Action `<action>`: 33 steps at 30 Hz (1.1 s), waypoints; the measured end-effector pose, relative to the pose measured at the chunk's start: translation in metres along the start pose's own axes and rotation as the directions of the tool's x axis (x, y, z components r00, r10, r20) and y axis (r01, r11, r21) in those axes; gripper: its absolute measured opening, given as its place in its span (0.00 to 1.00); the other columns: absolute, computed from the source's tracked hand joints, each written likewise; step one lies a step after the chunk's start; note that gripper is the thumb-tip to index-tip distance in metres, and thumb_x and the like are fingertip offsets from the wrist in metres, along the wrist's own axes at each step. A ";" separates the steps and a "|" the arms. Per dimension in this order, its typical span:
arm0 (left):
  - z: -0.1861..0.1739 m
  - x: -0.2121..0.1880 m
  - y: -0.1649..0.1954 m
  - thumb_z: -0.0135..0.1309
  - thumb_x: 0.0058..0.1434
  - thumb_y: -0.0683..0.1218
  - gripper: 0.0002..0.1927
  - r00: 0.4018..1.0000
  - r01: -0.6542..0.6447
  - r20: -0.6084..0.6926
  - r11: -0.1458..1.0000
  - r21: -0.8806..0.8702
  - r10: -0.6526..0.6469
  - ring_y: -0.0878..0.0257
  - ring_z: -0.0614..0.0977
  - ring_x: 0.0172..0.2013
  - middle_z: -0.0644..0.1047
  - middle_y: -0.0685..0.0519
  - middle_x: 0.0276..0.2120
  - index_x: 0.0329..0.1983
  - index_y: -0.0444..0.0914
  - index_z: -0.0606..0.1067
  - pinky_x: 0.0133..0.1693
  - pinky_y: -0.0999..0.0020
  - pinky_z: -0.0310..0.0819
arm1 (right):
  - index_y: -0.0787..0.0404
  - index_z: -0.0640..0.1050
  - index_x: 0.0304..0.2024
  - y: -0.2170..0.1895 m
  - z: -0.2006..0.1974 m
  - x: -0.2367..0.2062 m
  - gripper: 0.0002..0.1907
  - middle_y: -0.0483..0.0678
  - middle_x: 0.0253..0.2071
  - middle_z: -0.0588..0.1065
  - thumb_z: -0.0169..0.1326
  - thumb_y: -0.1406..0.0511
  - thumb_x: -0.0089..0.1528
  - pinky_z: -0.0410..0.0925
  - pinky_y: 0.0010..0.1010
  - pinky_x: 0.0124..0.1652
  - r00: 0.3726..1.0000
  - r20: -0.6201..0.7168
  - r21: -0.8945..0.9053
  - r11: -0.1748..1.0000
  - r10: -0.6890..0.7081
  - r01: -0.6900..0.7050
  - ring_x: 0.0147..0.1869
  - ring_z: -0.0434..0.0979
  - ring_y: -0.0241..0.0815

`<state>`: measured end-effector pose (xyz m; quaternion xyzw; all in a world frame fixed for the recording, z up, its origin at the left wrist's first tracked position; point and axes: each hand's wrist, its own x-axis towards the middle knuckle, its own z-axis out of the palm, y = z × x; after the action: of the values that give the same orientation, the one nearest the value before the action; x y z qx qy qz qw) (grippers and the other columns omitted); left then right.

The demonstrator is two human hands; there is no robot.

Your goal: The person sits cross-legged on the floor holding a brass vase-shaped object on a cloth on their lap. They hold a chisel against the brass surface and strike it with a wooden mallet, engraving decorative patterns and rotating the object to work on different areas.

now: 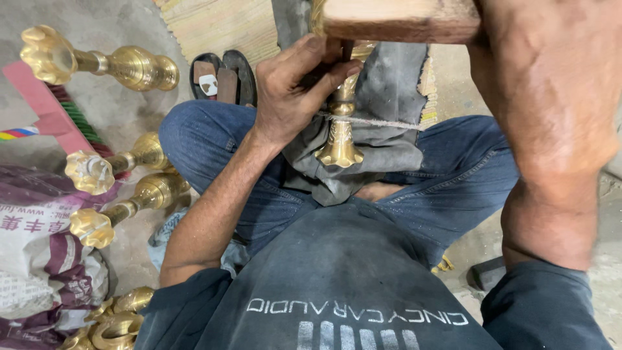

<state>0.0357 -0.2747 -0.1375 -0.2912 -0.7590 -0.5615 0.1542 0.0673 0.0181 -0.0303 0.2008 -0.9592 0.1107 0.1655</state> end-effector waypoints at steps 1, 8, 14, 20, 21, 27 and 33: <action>0.001 0.000 0.000 0.66 0.71 0.46 0.11 1.000 -0.023 -0.002 1.000 -0.009 0.023 0.66 0.87 0.41 0.83 0.54 0.43 0.53 0.42 0.78 0.44 0.73 0.88 | 0.64 0.75 0.46 0.002 0.002 0.001 0.12 0.53 0.37 0.73 0.60 0.70 0.61 0.66 0.41 0.44 1.000 -0.001 0.004 1.000 0.004 -0.004 0.41 0.75 0.54; 0.003 -0.003 -0.003 0.66 0.72 0.46 0.13 1.000 0.006 0.002 1.000 -0.010 -0.006 0.69 0.87 0.40 0.83 0.57 0.42 0.57 0.45 0.77 0.39 0.76 0.86 | 0.64 0.76 0.46 0.006 0.003 -0.001 0.12 0.53 0.37 0.73 0.61 0.70 0.60 0.66 0.41 0.44 1.000 -0.003 0.018 1.000 0.001 0.000 0.41 0.75 0.54; 0.006 -0.005 -0.004 0.63 0.73 0.47 0.17 1.000 -0.019 -0.008 0.998 -0.058 0.019 0.69 0.86 0.41 0.82 0.57 0.41 0.62 0.47 0.75 0.39 0.76 0.86 | 0.64 0.76 0.45 0.007 0.004 -0.002 0.12 0.53 0.37 0.73 0.61 0.70 0.60 0.66 0.41 0.44 1.000 -0.004 0.027 1.000 0.008 -0.007 0.41 0.75 0.54; 0.007 -0.007 -0.002 0.64 0.71 0.48 0.14 0.999 -0.019 -0.032 1.000 -0.013 0.018 0.70 0.86 0.37 0.82 0.58 0.39 0.58 0.47 0.76 0.38 0.75 0.87 | 0.64 0.76 0.45 -0.005 -0.002 -0.001 0.12 0.53 0.37 0.73 0.61 0.70 0.60 0.66 0.41 0.44 1.000 -0.002 0.007 1.000 -0.004 0.004 0.41 0.75 0.55; 0.007 -0.008 -0.002 0.65 0.68 0.47 0.11 0.999 -0.007 -0.042 1.000 0.015 0.008 0.69 0.85 0.35 0.82 0.57 0.36 0.52 0.47 0.78 0.36 0.74 0.85 | 0.64 0.76 0.45 -0.008 -0.004 -0.003 0.12 0.53 0.37 0.73 0.61 0.70 0.60 0.66 0.41 0.44 1.000 -0.008 -0.015 1.000 -0.010 0.010 0.41 0.75 0.55; 0.006 -0.008 0.005 0.65 0.72 0.48 0.13 0.999 0.039 -0.024 0.999 -0.008 -0.039 0.70 0.87 0.40 0.84 0.57 0.41 0.57 0.46 0.78 0.38 0.78 0.86 | 0.64 0.76 0.45 -0.005 -0.006 -0.002 0.12 0.53 0.37 0.73 0.61 0.70 0.59 0.66 0.41 0.44 1.000 0.016 0.014 1.000 -0.016 0.016 0.41 0.75 0.55; 0.006 -0.006 0.011 0.66 0.72 0.47 0.16 0.998 0.047 -0.035 0.998 -0.033 -0.048 0.70 0.87 0.40 0.83 0.58 0.42 0.60 0.46 0.78 0.40 0.76 0.86 | 0.64 0.76 0.45 0.002 -0.002 -0.006 0.12 0.53 0.37 0.73 0.61 0.70 0.59 0.67 0.41 0.44 1.000 0.004 0.015 1.000 -0.019 0.019 0.41 0.75 0.55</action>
<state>0.0481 -0.2687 -0.1345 -0.2655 -0.7536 -0.5823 0.1498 0.0724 0.0223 -0.0309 0.2113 -0.9568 0.1156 0.1629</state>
